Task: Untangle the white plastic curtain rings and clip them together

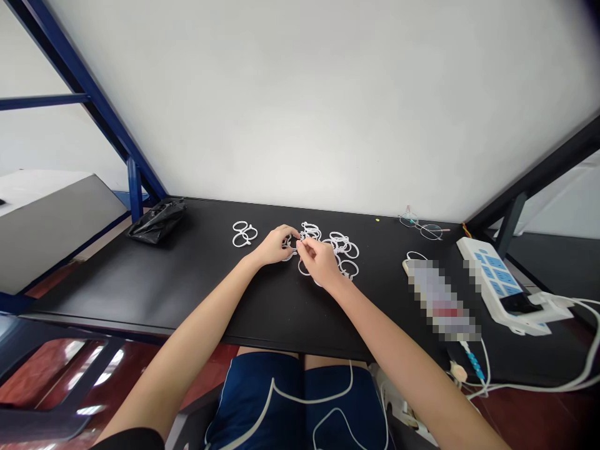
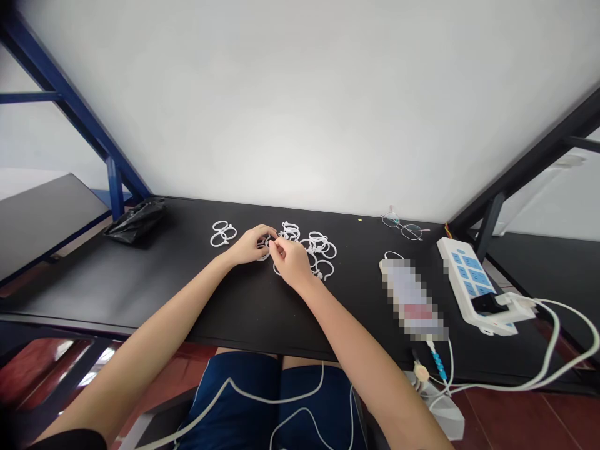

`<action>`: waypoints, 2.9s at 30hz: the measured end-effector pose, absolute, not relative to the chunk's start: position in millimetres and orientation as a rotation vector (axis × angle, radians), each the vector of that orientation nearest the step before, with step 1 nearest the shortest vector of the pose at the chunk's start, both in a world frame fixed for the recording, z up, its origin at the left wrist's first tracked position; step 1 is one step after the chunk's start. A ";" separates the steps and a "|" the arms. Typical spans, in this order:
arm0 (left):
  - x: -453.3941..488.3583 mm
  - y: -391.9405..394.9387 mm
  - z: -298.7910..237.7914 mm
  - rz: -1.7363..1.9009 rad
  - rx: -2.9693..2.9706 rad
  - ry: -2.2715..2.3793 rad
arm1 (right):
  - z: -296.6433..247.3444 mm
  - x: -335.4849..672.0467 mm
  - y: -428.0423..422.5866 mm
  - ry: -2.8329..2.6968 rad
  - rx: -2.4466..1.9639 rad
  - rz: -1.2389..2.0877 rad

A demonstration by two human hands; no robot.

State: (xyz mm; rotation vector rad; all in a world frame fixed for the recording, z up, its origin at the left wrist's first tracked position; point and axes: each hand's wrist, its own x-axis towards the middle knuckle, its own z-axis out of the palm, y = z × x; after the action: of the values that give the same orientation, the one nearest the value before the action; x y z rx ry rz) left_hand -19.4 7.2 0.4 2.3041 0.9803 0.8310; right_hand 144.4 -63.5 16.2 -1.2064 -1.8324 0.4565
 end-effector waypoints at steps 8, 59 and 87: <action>-18.3 8.2 0.2 0.853 2.111 0.946 | 15.2 147.4 -62.3 -1.817 -1.215 0.403; -5.1 -14.2 23.0 1.076 1.960 1.125 | 6.7 142.6 -60.6 -1.835 -1.103 0.443; -10.0 -17.2 16.0 1.409 2.226 1.046 | 10.1 138.9 -60.3 -1.601 -1.049 0.609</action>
State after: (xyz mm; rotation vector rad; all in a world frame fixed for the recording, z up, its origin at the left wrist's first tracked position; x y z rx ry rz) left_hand -10.0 -17.2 16.0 2.2257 1.0457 1.4093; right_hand 138.9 -60.3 10.1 -1.0488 -1.6008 0.6094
